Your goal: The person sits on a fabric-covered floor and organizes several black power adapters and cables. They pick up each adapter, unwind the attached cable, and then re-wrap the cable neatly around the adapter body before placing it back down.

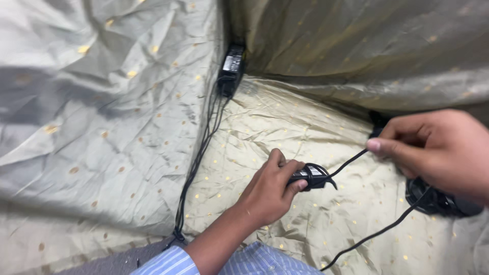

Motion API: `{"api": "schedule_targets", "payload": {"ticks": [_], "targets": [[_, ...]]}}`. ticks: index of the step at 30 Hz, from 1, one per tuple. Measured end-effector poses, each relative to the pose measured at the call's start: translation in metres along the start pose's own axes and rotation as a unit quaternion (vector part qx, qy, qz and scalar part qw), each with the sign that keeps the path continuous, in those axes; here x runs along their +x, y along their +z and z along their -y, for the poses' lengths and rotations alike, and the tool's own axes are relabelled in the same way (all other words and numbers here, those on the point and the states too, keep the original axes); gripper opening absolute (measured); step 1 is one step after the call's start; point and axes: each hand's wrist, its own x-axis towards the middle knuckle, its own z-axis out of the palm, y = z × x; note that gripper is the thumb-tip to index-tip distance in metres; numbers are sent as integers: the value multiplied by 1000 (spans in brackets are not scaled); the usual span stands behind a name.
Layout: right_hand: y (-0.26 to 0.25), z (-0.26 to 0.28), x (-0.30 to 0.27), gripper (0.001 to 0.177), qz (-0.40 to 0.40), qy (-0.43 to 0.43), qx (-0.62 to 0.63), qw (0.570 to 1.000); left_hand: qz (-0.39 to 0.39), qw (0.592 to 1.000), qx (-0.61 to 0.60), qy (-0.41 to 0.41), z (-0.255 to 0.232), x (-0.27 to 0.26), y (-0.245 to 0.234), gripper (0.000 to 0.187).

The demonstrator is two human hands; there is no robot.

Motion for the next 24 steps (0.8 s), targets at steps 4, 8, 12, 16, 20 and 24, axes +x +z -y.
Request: {"api": "schedule_targets", "payload": {"ticks": [4, 8, 12, 16, 20, 24], "targets": [[-41, -11, 10, 20, -66, 42, -45, 996, 97, 988, -49, 111, -31, 6, -2, 39], [-24, -44, 29, 22, -93, 2, 66, 993, 169, 956, -113, 210, -54, 21, -8, 38], [42, -69, 54, 17, -21, -161, 280, 946, 81, 953, -152, 249, -69, 46, -7, 34], [126, -66, 32, 16, -158, 25, 422, 892, -17, 964, -155, 216, -59, 69, -12, 30], [149, -48, 9, 46, -105, 36, 369, 923, -93, 964, -195, 151, -35, 67, -8, 26], [148, -18, -16, 51, -2, 89, 306, 948, -170, 953, -241, 67, -19, 70, 1, 25]]}}
